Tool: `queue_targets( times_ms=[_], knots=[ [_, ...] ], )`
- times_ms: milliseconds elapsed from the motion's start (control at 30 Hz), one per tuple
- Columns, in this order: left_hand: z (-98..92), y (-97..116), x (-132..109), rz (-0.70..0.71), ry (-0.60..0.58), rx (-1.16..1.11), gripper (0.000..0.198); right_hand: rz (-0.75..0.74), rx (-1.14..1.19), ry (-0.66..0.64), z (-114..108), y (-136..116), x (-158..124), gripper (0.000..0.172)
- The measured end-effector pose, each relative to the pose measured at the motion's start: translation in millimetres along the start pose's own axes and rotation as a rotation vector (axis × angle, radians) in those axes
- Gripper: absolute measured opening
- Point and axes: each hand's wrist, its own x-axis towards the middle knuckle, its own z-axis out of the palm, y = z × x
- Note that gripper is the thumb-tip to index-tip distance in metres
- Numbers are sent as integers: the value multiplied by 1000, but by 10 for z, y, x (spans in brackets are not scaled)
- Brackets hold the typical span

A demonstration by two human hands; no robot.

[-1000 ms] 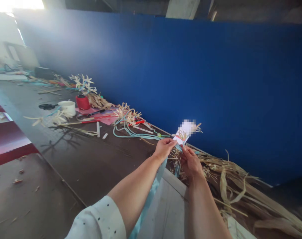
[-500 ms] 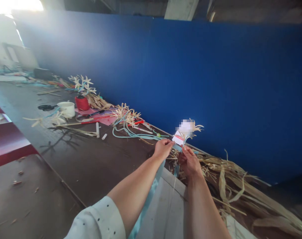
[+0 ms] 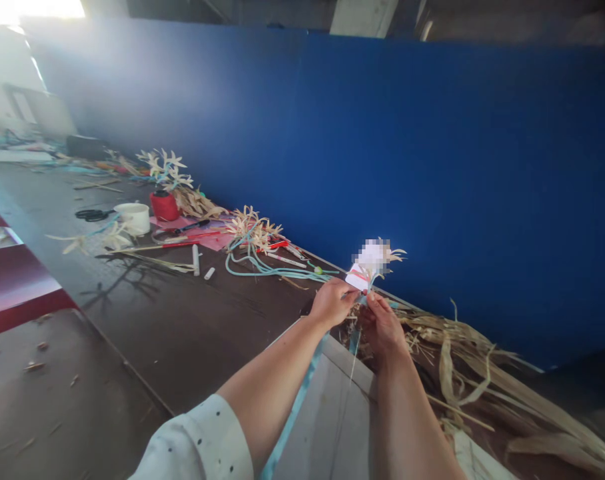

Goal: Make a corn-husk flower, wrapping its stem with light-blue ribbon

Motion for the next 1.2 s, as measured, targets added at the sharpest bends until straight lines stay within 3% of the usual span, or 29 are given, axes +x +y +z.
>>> queue_targets(
  times_ms=[167, 400, 600, 733, 900, 1200],
  knots=[
    [4, 0, 0, -103, -96, -104, 24, 18, -37, -5, 8, -15, -6, 22],
    [61, -41, 22, -360, -203, -489, 29, 10, -27, -17, 1, -9, -3, 22],
    [0, -7, 4, -359, -271, -516, 43, 38, -12, -42, 17, -31, -18, 20],
    [-6, -16, 9, -368, -274, -586, 38, 40, 14, -28, 5, -24, -20, 18],
    [-4, -63, 19, -311, -211, -433, 37, 48, 37, -40, -33, 9, 2, 17],
    [20, -71, 22, -337, -249, -419, 38, 75, -5, -44, -27, 14, 18, 21]
  ],
)
